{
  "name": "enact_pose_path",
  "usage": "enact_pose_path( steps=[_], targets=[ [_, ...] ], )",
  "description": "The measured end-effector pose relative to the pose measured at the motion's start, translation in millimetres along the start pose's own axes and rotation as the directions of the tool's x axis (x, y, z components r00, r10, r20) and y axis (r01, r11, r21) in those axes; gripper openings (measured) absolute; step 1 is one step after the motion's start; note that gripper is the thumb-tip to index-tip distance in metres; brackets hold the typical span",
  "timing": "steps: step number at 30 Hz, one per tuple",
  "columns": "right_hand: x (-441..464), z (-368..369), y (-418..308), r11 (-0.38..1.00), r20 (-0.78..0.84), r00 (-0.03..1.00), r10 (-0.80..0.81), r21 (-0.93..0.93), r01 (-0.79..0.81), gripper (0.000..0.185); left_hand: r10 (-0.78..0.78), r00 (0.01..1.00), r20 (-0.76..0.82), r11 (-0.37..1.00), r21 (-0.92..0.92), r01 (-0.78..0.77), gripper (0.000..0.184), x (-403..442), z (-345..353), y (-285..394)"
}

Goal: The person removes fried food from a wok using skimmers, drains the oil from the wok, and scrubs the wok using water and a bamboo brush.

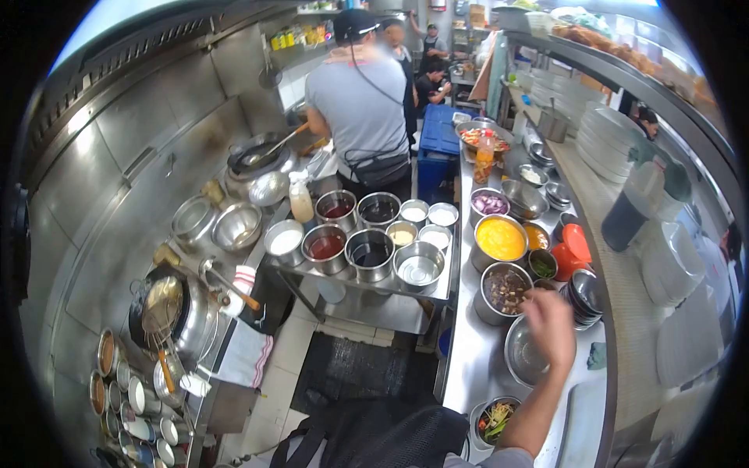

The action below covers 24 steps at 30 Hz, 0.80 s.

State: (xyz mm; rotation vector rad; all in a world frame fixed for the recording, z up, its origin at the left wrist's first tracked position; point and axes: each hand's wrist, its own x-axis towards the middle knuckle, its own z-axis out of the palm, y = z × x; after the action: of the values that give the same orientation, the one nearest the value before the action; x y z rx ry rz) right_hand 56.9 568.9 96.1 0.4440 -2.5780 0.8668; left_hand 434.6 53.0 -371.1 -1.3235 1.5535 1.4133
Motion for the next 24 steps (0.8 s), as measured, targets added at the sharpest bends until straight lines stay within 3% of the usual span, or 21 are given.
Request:
enact_pose_path(
  steps=[1, 2, 4, 7, 9, 10, 11, 13, 14, 17, 22, 24],
  targets=[
    [7, -25, -26, 0.993, -0.114, 0.990, 0.083, 0.089, -0.073, 0.019, -0.028, 1.000, -0.006, 0.999, -0.038, 0.028, 0.026, 0, -1, -10],
    [11, -44, -37, 1.000, -0.280, 0.960, 0.023, -0.012, -0.027, 0.017, -0.048, 0.999, -0.010, 0.996, -0.072, 0.047, 0.026, 4, -1, -18],
    [13, -72, -38, 0.995, -0.494, 0.864, 0.097, 0.065, -0.075, 0.021, -0.058, 0.998, -0.007, 0.991, -0.119, 0.057, 0.025, 15, 2, -20],
    [10, -107, -18, 0.983, -0.620, 0.771, 0.145, 0.005, -0.182, 0.026, 0.142, 0.990, 0.012, 0.986, -0.093, -0.140, 0.025, 38, 7, 10],
    [8, -120, 4, 0.945, -0.615, 0.756, 0.225, -0.049, -0.322, 0.029, 0.426, 0.904, 0.019, 0.904, 0.010, -0.426, 0.021, 45, 12, 64],
    [6, -126, 17, 0.918, -0.613, 0.744, 0.265, -0.076, -0.389, 0.030, 0.393, 0.919, 0.038, 0.920, -0.019, -0.392, 0.022, 45, 17, 90],
    [2, -124, 39, 0.903, -0.594, 0.781, 0.194, -0.203, -0.378, 0.030, 0.360, 0.931, 0.059, 0.933, -0.047, -0.358, 0.027, 38, 22, 116],
    [-9, -117, 80, 0.826, -0.535, 0.842, 0.063, -0.446, -0.345, 0.031, 0.435, 0.901, 0.005, 0.900, -0.019, -0.435, 0.036, 17, 38, 159],
    [-5, -114, 61, 0.904, -0.492, 0.847, 0.202, -0.240, -0.355, 0.029, 0.461, 0.887, 0.037, 0.887, 0.000, -0.461, 0.038, 16, 47, 173],
    [-1, -111, 53, 0.941, -0.554, 0.796, 0.244, -0.064, -0.333, 0.028, 0.504, 0.860, 0.081, 0.860, 0.046, -0.509, 0.041, 8, 45, 192],
    [-3, -111, 53, 0.920, -0.519, 0.822, 0.234, -0.157, -0.360, 0.029, 0.394, 0.906, 0.157, 0.897, 0.150, -0.416, 0.038, 32, 46, 165],
    [-3, -109, 58, 0.924, -0.521, 0.823, 0.227, -0.153, -0.351, 0.030, 0.420, 0.885, 0.199, 0.814, 0.349, -0.465, 0.033, 42, 35, 144]
  ],
)
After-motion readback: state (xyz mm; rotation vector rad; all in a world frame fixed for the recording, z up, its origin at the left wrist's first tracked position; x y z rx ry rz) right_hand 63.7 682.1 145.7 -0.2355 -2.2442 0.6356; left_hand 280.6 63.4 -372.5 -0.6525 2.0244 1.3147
